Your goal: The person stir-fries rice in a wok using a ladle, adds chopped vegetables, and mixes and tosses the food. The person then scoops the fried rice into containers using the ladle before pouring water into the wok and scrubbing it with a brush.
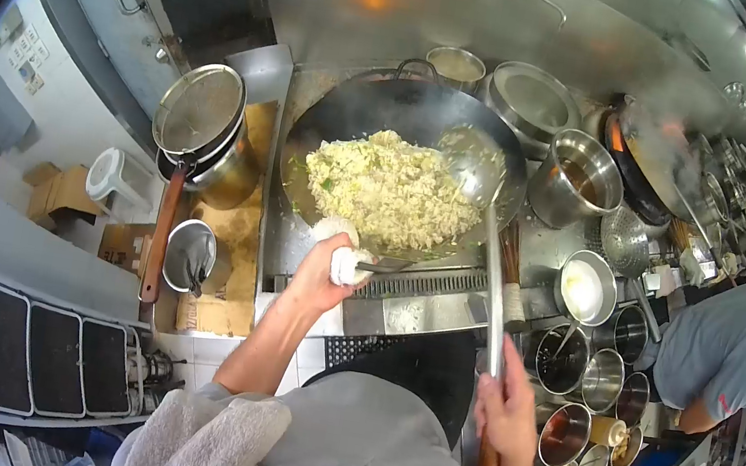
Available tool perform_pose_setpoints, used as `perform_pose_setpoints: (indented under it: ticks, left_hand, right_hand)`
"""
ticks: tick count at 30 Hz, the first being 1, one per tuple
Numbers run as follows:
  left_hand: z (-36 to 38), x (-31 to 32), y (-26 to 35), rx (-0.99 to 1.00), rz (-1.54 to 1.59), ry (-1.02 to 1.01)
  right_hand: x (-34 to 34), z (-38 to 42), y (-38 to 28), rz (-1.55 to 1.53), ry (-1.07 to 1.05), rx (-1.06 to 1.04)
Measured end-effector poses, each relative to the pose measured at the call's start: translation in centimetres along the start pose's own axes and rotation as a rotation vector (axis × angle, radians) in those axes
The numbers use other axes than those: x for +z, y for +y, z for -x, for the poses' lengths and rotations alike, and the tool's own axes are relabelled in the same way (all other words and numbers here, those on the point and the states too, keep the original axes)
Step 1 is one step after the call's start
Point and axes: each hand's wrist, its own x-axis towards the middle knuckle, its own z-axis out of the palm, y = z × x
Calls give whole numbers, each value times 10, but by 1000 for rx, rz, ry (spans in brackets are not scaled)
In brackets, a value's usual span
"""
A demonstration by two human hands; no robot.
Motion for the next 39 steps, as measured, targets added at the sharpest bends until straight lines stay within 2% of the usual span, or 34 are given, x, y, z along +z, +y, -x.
perform_pose_setpoints:
  ticks: [3, 4, 7, 9, 11, 13, 15, 16, 18, 19, 20, 24, 29, 33, 34, 36, 39]
  left_hand:
    - [-3, -7, 6, 65, -78, -104]
    - [9, 6, 14, 55, -156, -24]
    - [-8, 3, -2, 489, -458, -53]
    - [-38, -15, -6, 403, -542, -25]
    - [-60, -21, 5, 322, -527, 36]
    - [-56, -22, 28, 200, -482, 22]
    - [-46, -30, 32, -24, -341, 25]
    - [-41, -36, 24, -43, -274, 44]
    - [-32, -43, 4, -81, -140, 72]
    - [-34, -43, -1, -87, -111, 56]
    - [-35, -41, -9, -101, -77, 39]
    - [-41, -45, -39, -115, -66, 42]
    - [-45, -62, -73, -54, -99, 44]
    - [-35, -31, -77, -19, -114, 126]
    - [-31, -21, -74, -69, -126, 161]
    - [-26, -1, -68, -163, -152, 239]
    - [-33, -16, -76, -146, -225, 218]
  right_hand:
    - [-2, -18, -25, 38, 60, -68]
    - [-4, -28, -31, 54, 66, -63]
    - [5, -73, -12, 28, 33, 11]
    - [33, -98, -7, -519, -189, 228]
    - [49, -109, -2, -985, -526, 330]
    - [57, -118, 15, -1343, -595, 431]
    - [59, -123, 22, -1346, -528, 514]
    - [62, -125, 25, -1350, -498, 560]
    - [62, -119, 16, -980, -446, 457]
    - [60, -116, 12, -796, -407, 399]
    - [53, -115, 11, -750, -420, 372]
    - [24, -125, 17, -775, -445, 447]
    - [-9, -145, -4, -480, -466, 443]
    - [-36, -164, -21, -247, -519, 454]
    - [-41, -167, -25, -206, -522, 447]
    - [-59, -184, -19, -376, -574, 524]
    - [-79, -211, 5, -663, -712, 645]
